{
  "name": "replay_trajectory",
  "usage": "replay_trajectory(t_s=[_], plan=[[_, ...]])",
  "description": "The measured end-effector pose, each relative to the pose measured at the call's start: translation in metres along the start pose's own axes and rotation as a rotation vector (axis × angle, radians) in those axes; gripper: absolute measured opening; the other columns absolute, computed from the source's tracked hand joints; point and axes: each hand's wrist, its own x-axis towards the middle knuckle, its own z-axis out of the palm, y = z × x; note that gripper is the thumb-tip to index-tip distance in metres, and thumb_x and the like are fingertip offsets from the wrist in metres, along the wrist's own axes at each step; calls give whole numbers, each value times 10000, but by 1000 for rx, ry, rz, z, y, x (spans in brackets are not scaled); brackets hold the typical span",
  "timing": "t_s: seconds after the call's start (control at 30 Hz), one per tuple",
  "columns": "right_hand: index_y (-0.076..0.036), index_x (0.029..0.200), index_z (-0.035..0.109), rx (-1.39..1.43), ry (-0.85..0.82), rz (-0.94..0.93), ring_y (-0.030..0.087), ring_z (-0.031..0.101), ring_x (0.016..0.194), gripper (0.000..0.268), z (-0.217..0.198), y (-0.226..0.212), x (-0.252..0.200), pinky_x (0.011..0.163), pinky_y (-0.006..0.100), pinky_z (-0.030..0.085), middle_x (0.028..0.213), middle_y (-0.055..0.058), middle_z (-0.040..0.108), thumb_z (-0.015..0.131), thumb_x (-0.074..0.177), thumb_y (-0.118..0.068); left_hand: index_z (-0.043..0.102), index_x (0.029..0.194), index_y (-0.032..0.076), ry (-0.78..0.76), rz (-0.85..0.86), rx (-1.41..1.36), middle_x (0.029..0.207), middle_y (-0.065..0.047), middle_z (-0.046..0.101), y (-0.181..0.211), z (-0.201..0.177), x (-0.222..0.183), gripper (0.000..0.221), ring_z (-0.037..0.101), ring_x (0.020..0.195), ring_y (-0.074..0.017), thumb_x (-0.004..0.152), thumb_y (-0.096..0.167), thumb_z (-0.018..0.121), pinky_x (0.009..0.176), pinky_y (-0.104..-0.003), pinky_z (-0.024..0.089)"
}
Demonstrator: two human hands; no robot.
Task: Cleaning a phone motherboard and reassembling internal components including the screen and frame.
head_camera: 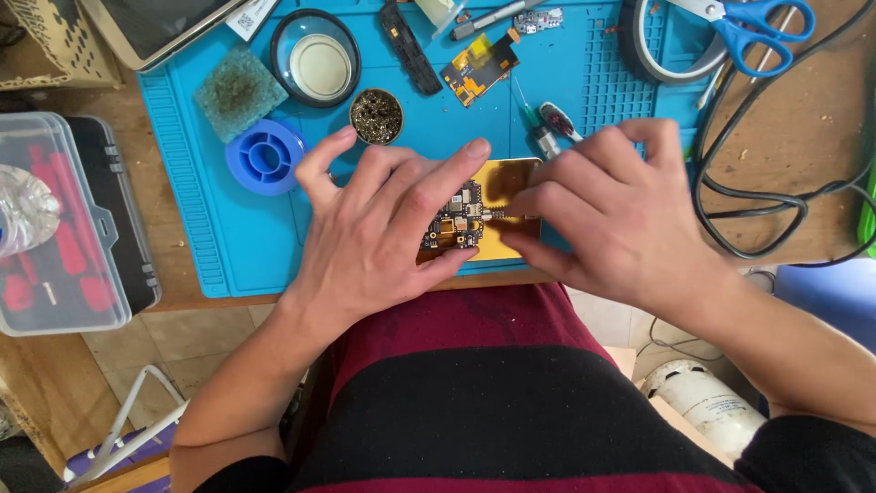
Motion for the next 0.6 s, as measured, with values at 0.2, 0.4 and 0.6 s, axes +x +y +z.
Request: replay_trajectory(t_s=[0.2, 0.4, 0.6], plan=[[-228, 1187, 805, 10, 23, -98, 252, 662, 1030, 224, 15, 5, 13, 992, 487, 441, 1176, -54, 777, 701, 1284, -400, 567, 1709, 172, 11, 14, -36, 1298, 68, 832, -1, -2, 0, 840, 779, 1220, -205, 1039, 428, 1004, 1243, -512, 289], [-203, 1037, 769, 129, 91, -34, 268, 609, 945, 268, 20, 5, 5, 911, 473, 383, 1045, -33, 754, 801, 1251, -362, 554, 1721, 177, -12, 51, -11, 1335, 61, 831, -3, -3, 0, 786, 748, 1203, -202, 1135, 531, 941, 1184, -512, 400], [-191, 1080, 793, 120, 32, 8, 269, 625, 983, 238, 17, 11, -17, 910, 498, 349, 1068, -30, 764, 857, 1228, -366, 547, 1740, 194, -44, 60, 59, 1416, 71, 826, -2, -2, 0, 818, 729, 1234, -199, 1170, 692, 857, 1157, -503, 397]])
